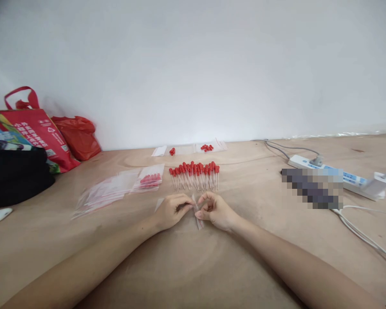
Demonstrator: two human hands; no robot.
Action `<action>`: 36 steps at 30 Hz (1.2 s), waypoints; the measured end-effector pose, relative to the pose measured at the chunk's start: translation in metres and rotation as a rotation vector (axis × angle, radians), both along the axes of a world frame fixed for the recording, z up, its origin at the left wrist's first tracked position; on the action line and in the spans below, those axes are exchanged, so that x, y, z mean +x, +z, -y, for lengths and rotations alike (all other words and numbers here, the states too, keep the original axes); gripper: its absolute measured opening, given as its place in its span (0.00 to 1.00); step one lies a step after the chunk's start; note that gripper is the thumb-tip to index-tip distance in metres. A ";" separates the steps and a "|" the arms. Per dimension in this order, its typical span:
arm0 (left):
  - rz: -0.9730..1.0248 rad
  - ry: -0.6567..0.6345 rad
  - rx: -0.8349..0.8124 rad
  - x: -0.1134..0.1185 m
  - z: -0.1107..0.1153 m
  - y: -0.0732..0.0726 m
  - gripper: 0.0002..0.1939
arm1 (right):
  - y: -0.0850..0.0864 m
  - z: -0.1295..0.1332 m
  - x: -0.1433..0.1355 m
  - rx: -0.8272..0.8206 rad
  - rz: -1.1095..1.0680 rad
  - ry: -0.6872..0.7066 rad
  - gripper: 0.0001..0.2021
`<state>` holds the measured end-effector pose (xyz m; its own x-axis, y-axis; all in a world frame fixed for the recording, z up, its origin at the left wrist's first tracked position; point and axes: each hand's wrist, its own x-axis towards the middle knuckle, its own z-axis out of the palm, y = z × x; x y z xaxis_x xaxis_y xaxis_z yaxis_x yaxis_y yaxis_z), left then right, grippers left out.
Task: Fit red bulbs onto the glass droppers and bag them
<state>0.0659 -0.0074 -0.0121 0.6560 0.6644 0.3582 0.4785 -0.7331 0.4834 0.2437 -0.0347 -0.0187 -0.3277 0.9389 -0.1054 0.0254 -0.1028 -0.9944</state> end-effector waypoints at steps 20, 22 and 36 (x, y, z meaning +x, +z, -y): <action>-0.007 0.032 0.042 0.001 0.006 0.000 0.10 | 0.018 0.001 0.015 1.059 0.761 0.394 0.14; 0.006 0.051 0.047 0.002 0.005 0.000 0.10 | 0.015 0.000 0.015 0.999 0.722 0.366 0.13; -0.270 -0.063 -0.125 -0.028 0.022 0.013 0.27 | -0.001 -0.004 0.024 0.600 0.526 0.088 0.10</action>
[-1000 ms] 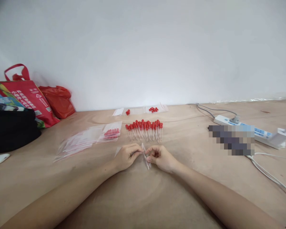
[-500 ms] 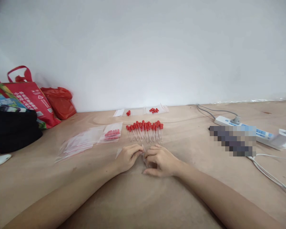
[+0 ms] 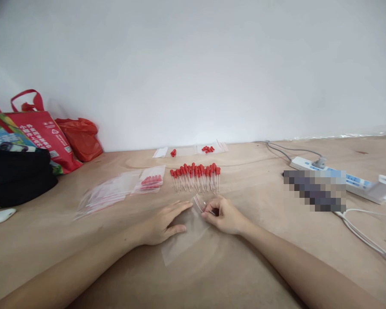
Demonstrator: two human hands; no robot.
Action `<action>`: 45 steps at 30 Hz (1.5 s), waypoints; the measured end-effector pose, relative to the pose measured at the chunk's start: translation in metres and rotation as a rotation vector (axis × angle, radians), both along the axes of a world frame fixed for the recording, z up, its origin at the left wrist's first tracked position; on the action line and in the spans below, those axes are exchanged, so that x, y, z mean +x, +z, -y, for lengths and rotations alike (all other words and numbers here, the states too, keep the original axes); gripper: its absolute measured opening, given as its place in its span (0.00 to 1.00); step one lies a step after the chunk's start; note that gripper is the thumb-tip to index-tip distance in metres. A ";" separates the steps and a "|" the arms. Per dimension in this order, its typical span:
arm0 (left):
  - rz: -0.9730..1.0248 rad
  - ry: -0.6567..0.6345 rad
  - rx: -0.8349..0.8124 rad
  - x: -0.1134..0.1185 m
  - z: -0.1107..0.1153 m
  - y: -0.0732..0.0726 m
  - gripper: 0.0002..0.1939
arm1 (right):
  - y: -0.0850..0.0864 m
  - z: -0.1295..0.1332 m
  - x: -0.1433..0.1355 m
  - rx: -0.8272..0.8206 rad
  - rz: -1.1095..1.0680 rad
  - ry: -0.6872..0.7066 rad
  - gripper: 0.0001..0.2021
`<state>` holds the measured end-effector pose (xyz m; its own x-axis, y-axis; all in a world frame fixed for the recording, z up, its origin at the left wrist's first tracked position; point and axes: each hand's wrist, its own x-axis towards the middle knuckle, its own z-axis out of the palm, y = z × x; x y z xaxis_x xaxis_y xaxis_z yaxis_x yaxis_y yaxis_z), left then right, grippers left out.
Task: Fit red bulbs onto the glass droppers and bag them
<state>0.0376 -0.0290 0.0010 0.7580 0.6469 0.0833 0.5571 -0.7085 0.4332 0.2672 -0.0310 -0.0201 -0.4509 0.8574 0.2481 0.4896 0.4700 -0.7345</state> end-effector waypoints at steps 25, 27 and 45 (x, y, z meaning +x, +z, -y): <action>-0.186 -0.057 0.309 -0.010 -0.004 0.004 0.32 | 0.014 -0.003 0.013 -0.175 -0.110 0.345 0.13; -0.195 -0.068 0.270 -0.009 -0.004 0.004 0.31 | 0.015 -0.003 0.015 -0.194 -0.076 0.322 0.14; -0.085 0.009 0.063 -0.009 -0.005 -0.003 0.28 | -0.012 -0.123 0.036 0.005 -0.136 -0.627 0.18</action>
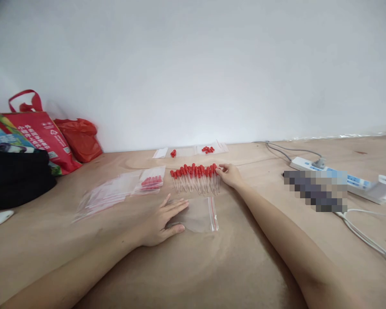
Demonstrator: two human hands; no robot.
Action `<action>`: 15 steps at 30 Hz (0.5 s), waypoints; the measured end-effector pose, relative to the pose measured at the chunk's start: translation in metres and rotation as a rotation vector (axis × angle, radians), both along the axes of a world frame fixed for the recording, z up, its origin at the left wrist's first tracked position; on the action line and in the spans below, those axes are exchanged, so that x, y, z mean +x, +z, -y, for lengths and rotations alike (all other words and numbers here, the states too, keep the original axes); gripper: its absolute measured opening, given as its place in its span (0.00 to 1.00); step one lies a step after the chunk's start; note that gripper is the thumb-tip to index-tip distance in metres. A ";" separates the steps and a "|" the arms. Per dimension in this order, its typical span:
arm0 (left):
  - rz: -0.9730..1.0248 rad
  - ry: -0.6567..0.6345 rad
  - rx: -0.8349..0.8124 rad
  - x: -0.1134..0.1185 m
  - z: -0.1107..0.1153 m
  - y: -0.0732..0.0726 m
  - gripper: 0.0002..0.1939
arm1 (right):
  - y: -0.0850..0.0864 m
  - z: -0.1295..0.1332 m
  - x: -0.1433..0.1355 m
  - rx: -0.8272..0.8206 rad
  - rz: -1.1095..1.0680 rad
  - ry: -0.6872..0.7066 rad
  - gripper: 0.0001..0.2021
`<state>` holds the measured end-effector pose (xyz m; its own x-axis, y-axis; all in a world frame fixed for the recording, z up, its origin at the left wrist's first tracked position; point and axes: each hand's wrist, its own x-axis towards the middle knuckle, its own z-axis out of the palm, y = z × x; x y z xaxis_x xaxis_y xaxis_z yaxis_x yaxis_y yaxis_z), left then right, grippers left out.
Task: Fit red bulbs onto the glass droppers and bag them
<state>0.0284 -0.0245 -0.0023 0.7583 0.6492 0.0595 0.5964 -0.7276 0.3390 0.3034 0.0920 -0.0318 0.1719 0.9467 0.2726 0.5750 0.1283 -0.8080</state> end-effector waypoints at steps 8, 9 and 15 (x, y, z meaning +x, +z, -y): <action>-0.013 0.000 -0.004 0.000 0.000 0.001 0.28 | -0.008 -0.013 -0.007 0.002 -0.073 -0.044 0.08; -0.011 0.001 -0.005 0.000 0.000 0.001 0.28 | -0.008 -0.013 -0.008 -0.003 -0.102 -0.039 0.08; -0.008 0.004 -0.018 0.001 0.001 0.001 0.28 | 0.003 -0.003 -0.003 0.005 -0.345 -0.018 0.11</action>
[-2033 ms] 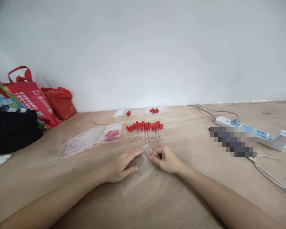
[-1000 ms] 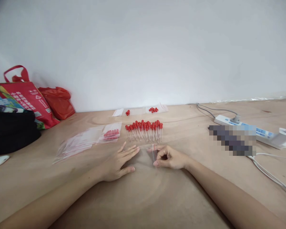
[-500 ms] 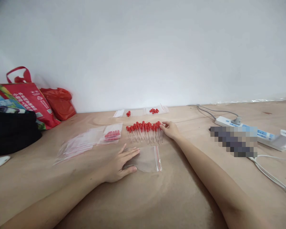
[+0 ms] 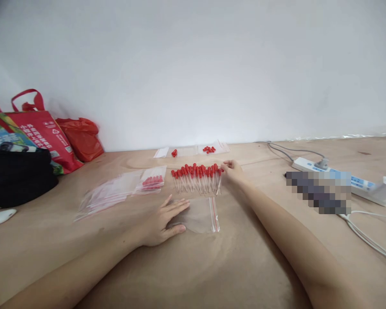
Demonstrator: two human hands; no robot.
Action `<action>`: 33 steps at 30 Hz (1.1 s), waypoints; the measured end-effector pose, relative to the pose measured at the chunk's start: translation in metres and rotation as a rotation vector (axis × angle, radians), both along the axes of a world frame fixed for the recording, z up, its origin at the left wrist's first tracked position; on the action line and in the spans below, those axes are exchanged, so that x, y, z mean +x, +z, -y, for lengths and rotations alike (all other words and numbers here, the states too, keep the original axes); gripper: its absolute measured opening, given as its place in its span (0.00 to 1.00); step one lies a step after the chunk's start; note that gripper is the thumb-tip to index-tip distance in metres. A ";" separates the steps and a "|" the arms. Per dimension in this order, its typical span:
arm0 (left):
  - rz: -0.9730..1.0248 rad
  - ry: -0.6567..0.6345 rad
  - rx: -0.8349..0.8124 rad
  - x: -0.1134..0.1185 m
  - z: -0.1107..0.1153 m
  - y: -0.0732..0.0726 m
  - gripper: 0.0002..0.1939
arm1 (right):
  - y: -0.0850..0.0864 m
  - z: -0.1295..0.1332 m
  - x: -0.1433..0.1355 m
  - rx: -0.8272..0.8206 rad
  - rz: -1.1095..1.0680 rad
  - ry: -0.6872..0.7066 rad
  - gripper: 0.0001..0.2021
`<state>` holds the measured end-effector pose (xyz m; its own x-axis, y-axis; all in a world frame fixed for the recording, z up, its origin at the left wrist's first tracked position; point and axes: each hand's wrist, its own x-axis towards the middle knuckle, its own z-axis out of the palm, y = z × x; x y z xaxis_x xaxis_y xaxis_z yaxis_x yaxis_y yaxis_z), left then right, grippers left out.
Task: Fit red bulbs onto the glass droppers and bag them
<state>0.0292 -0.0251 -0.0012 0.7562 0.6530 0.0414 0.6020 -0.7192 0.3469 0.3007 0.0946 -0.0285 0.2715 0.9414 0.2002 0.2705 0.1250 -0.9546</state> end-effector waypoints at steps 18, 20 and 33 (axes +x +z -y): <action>0.041 0.002 0.006 -0.001 -0.003 -0.006 0.28 | -0.016 0.090 -0.001 -0.027 -0.381 -0.012 0.13; 0.046 -0.005 0.004 -0.001 -0.003 -0.006 0.29 | -0.013 0.098 -0.009 -0.043 -0.465 0.058 0.13; -0.020 0.024 -0.003 0.001 -0.001 -0.002 0.26 | 0.009 0.122 -0.026 -0.356 -0.276 0.550 0.14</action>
